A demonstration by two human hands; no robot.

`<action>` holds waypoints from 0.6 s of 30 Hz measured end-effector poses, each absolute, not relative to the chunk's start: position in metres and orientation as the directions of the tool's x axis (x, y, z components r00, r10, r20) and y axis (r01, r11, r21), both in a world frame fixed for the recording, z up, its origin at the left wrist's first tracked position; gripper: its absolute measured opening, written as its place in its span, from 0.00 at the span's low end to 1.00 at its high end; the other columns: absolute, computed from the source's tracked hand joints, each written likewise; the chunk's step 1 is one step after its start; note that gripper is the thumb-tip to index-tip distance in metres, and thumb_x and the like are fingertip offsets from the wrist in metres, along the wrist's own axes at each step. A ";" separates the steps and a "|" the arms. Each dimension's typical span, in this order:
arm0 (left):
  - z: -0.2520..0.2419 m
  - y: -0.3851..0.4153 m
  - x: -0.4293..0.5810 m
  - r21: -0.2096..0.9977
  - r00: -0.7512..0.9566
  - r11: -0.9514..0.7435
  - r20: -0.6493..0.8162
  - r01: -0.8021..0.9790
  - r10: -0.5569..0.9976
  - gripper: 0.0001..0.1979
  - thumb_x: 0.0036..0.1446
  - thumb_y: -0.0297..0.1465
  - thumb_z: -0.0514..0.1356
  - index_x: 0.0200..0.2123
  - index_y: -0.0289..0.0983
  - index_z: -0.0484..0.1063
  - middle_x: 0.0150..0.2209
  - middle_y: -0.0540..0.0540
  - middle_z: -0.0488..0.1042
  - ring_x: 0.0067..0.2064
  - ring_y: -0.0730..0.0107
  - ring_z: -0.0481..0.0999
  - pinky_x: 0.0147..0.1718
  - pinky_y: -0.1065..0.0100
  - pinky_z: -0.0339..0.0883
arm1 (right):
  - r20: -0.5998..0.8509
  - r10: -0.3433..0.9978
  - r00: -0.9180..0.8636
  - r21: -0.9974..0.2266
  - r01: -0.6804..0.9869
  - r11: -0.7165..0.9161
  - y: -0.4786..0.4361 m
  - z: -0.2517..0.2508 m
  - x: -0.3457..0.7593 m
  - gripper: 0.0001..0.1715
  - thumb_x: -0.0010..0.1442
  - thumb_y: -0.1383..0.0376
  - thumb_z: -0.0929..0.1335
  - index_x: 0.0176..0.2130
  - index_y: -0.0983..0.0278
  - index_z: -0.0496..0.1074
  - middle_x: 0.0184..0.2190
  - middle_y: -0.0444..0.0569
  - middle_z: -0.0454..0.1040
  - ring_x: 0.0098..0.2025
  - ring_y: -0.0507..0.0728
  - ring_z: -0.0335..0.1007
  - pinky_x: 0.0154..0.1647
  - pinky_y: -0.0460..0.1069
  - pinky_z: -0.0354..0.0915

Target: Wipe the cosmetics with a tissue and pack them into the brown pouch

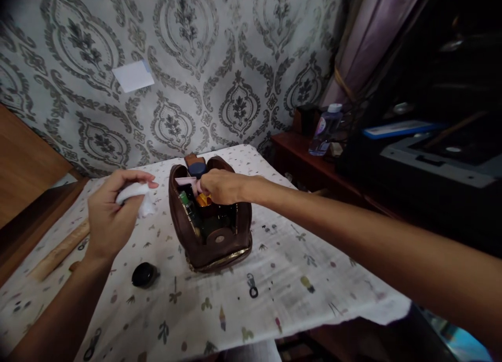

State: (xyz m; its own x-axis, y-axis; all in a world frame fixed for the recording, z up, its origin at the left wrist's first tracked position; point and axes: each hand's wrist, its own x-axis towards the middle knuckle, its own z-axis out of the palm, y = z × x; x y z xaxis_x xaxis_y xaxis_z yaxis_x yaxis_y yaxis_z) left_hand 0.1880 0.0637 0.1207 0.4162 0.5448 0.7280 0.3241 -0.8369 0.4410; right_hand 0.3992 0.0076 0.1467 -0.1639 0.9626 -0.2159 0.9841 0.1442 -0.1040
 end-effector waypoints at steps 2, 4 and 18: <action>0.117 0.063 0.182 0.459 0.420 -0.825 0.711 0.329 0.564 0.13 0.53 0.22 0.54 0.39 0.39 0.72 0.39 0.50 0.78 0.42 0.67 0.78 0.44 0.68 0.72 | -0.201 0.963 -0.180 -0.102 0.981 0.162 0.009 0.145 0.400 0.18 0.58 0.78 0.63 0.41 0.68 0.79 0.34 0.52 0.79 0.35 0.55 0.72 0.35 0.47 0.58; 0.114 0.063 0.178 0.481 0.418 -0.811 0.695 0.334 0.585 0.12 0.53 0.23 0.54 0.39 0.39 0.72 0.39 0.49 0.79 0.43 0.67 0.78 0.45 0.67 0.72 | -0.189 0.962 -0.198 -0.114 0.977 0.179 0.010 0.143 0.401 0.17 0.59 0.77 0.63 0.42 0.68 0.79 0.36 0.52 0.79 0.36 0.55 0.73 0.36 0.47 0.58; 0.090 0.061 0.166 0.530 0.495 -0.780 0.606 0.334 0.623 0.13 0.53 0.24 0.54 0.40 0.38 0.74 0.40 0.49 0.78 0.44 0.66 0.77 0.45 0.67 0.70 | -0.233 0.958 -0.169 -0.070 0.985 0.157 0.022 0.128 0.403 0.30 0.53 0.60 0.76 0.54 0.66 0.72 0.47 0.53 0.76 0.47 0.61 0.73 0.36 0.47 0.60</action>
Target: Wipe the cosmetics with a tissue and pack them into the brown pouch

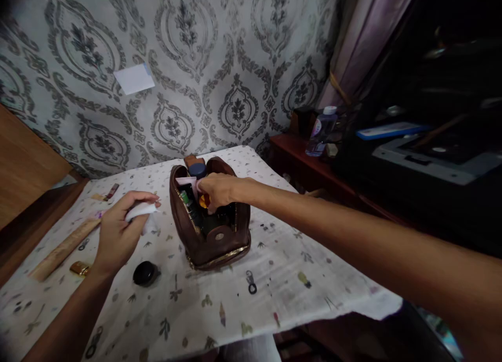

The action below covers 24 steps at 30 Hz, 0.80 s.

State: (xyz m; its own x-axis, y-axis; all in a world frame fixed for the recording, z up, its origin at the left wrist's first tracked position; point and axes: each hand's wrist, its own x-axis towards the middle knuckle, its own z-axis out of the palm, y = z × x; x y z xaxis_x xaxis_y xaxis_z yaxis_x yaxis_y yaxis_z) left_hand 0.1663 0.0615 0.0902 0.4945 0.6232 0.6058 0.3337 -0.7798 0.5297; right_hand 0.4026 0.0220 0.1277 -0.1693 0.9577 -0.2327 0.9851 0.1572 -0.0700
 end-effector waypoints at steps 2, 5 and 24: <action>0.086 0.062 0.165 0.538 0.499 -0.779 0.603 0.323 0.623 0.13 0.53 0.24 0.54 0.40 0.38 0.75 0.39 0.49 0.78 0.42 0.67 0.77 0.44 0.67 0.70 | -0.218 0.965 -0.146 -0.031 0.989 0.143 0.022 0.127 0.404 0.29 0.51 0.57 0.76 0.50 0.67 0.74 0.47 0.54 0.76 0.45 0.62 0.73 0.36 0.48 0.59; 0.081 0.064 0.164 0.548 0.511 -0.774 0.588 0.318 0.626 0.13 0.54 0.24 0.55 0.40 0.38 0.75 0.38 0.49 0.78 0.40 0.68 0.76 0.42 0.68 0.70 | -0.208 0.966 -0.157 -0.027 0.988 0.155 0.022 0.126 0.406 0.26 0.51 0.56 0.76 0.45 0.68 0.76 0.45 0.54 0.76 0.44 0.61 0.72 0.34 0.48 0.59; 0.070 0.065 0.155 0.601 0.508 -0.718 0.521 0.352 0.685 0.10 0.56 0.29 0.55 0.39 0.37 0.75 0.38 0.48 0.78 0.39 0.66 0.76 0.38 0.69 0.68 | -0.177 0.983 -0.044 -0.027 0.999 0.040 0.019 0.133 0.395 0.20 0.62 0.56 0.68 0.48 0.66 0.74 0.46 0.58 0.78 0.46 0.64 0.76 0.35 0.50 0.63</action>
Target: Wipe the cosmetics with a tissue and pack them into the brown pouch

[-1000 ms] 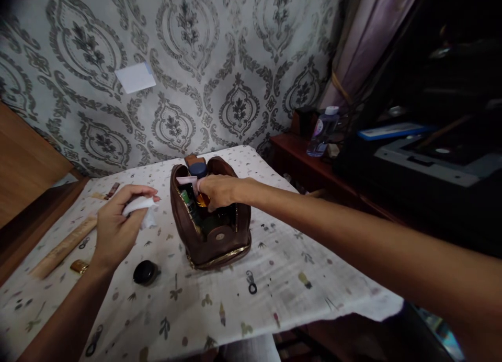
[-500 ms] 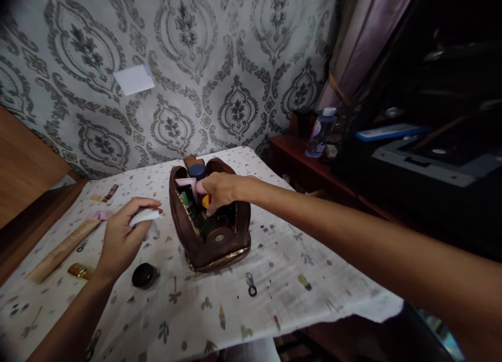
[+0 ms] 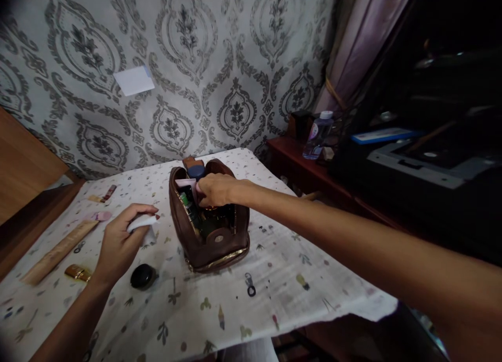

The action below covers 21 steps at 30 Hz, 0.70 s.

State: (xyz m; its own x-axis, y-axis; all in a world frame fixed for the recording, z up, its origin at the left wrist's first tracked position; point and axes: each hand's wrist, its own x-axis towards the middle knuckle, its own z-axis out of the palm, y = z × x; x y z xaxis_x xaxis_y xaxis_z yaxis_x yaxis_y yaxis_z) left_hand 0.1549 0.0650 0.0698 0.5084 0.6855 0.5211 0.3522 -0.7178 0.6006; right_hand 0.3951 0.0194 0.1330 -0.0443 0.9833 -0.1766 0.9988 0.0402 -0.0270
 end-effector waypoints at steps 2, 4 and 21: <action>0.068 0.065 0.153 0.602 0.511 -0.715 0.516 0.354 0.687 0.10 0.56 0.30 0.55 0.39 0.38 0.75 0.39 0.47 0.78 0.40 0.65 0.76 0.38 0.69 0.68 | -0.180 0.983 -0.036 -0.029 0.999 0.032 0.020 0.132 0.393 0.23 0.61 0.54 0.69 0.50 0.65 0.74 0.47 0.58 0.78 0.46 0.65 0.76 0.35 0.50 0.63; 0.067 0.065 0.151 0.605 0.513 -0.709 0.506 0.362 0.693 0.11 0.56 0.30 0.55 0.40 0.38 0.75 0.39 0.47 0.78 0.40 0.65 0.77 0.36 0.69 0.68 | -0.182 0.982 -0.046 -0.044 0.998 0.039 0.020 0.130 0.393 0.25 0.58 0.53 0.71 0.50 0.64 0.73 0.47 0.57 0.78 0.47 0.65 0.76 0.35 0.50 0.63; 0.059 0.064 0.152 0.611 0.547 -0.698 0.462 0.375 0.698 0.12 0.55 0.29 0.54 0.40 0.38 0.75 0.38 0.48 0.78 0.36 0.67 0.75 0.36 0.69 0.67 | -0.056 0.993 -0.105 -0.226 0.970 0.090 0.017 0.119 0.397 0.28 0.53 0.54 0.75 0.48 0.67 0.71 0.40 0.52 0.76 0.40 0.58 0.72 0.32 0.46 0.58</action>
